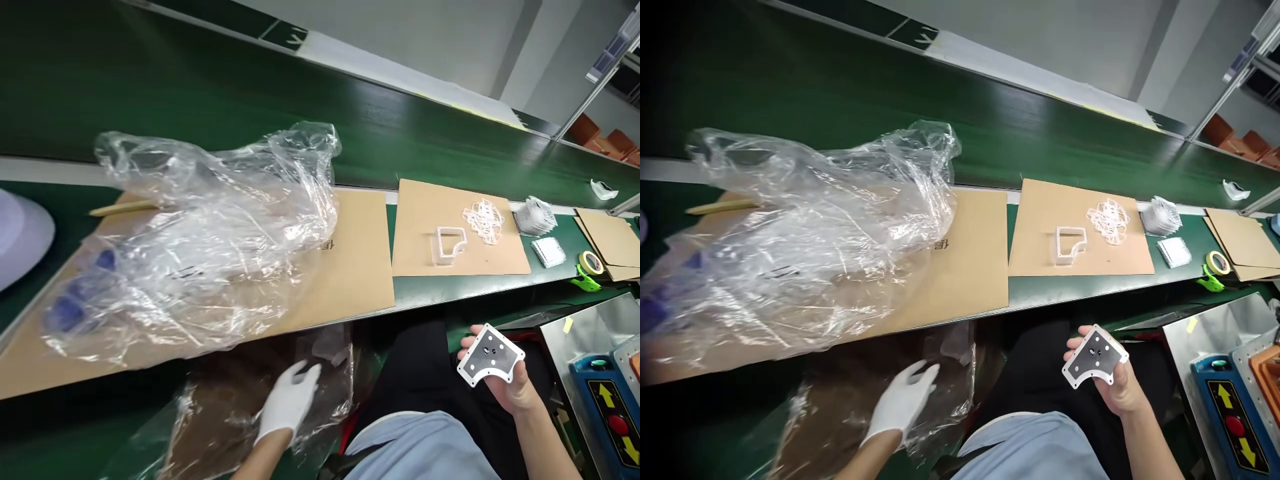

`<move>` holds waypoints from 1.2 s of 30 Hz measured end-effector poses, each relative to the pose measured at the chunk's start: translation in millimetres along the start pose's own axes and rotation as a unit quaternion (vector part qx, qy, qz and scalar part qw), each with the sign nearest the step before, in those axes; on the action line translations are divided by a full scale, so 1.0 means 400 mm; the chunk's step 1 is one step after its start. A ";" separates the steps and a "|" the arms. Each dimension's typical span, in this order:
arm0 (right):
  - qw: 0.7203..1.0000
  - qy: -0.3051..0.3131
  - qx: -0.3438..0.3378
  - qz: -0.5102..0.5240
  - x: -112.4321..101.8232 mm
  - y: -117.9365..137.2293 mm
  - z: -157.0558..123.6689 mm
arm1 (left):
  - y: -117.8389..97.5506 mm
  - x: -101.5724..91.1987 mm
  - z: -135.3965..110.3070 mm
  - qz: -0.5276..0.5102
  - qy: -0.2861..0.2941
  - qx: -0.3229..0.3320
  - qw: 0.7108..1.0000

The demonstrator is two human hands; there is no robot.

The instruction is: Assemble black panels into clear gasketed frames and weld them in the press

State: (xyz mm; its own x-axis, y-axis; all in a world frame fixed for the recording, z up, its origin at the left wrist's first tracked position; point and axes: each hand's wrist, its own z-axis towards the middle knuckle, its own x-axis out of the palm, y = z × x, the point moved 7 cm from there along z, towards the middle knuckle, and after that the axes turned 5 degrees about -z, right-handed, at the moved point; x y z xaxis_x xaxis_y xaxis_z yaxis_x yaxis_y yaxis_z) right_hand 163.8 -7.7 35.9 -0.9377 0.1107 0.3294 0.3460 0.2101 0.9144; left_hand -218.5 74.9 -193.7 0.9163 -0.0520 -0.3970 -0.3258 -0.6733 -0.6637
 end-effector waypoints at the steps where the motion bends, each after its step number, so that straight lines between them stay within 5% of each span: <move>1: 1.000 0.007 0.017 0.009 0.000 -0.005 0.002 | -0.048 0.028 -0.041 -0.011 0.048 0.032 0.998; 3: 0.998 0.025 0.050 0.020 0.002 -0.018 0.009 | -0.188 0.097 -0.158 -0.029 0.177 0.142 0.973; 5: 0.996 0.046 0.077 0.028 0.008 -0.034 0.019 | -0.367 0.144 -0.304 -0.027 0.248 0.311 0.917; 8: 0.993 0.065 0.093 0.042 0.009 -0.055 0.033 | -0.596 0.208 -0.526 0.081 0.312 0.593 0.738; 10: 0.993 0.057 0.091 0.058 -0.005 -0.067 0.038 | -0.674 0.251 -0.607 0.149 0.345 0.679 0.631; 13: 0.992 0.044 0.087 0.081 -0.039 -0.088 0.032 | -0.725 0.301 -0.633 0.192 0.378 0.710 0.563; 17: 0.989 0.064 0.096 0.090 -0.056 -0.113 0.023 | -0.725 0.347 -0.626 0.202 0.417 0.706 0.535; 21: 0.990 0.104 0.067 0.066 -0.048 -0.067 0.067 | -0.758 0.350 -0.588 0.219 0.393 0.704 0.549; 24: 0.991 0.122 -0.005 -0.058 -0.075 0.040 0.152 | -0.857 0.310 -0.503 0.208 0.306 0.710 0.599; 28: 0.958 0.009 -0.090 -0.273 -0.169 0.173 0.330 | -1.020 0.266 -0.353 0.243 0.159 0.699 0.653; 32: 0.898 -0.033 -0.145 -0.415 -0.184 0.193 0.519 | -1.105 0.316 -0.271 0.338 0.148 0.691 0.622; 36: 0.847 -0.017 -0.205 -0.489 -0.148 0.170 0.641 | -1.116 0.371 -0.251 0.388 0.153 0.698 0.582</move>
State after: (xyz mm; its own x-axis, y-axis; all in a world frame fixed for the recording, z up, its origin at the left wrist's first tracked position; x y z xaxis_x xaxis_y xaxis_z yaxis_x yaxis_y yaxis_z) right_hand 251.2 249.2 18.3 -0.7650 0.1082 -0.6349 -0.6440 -0.1358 0.7529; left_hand 86.5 293.8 107.3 0.2968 -0.2130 -0.9309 -0.3450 0.8851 -0.3125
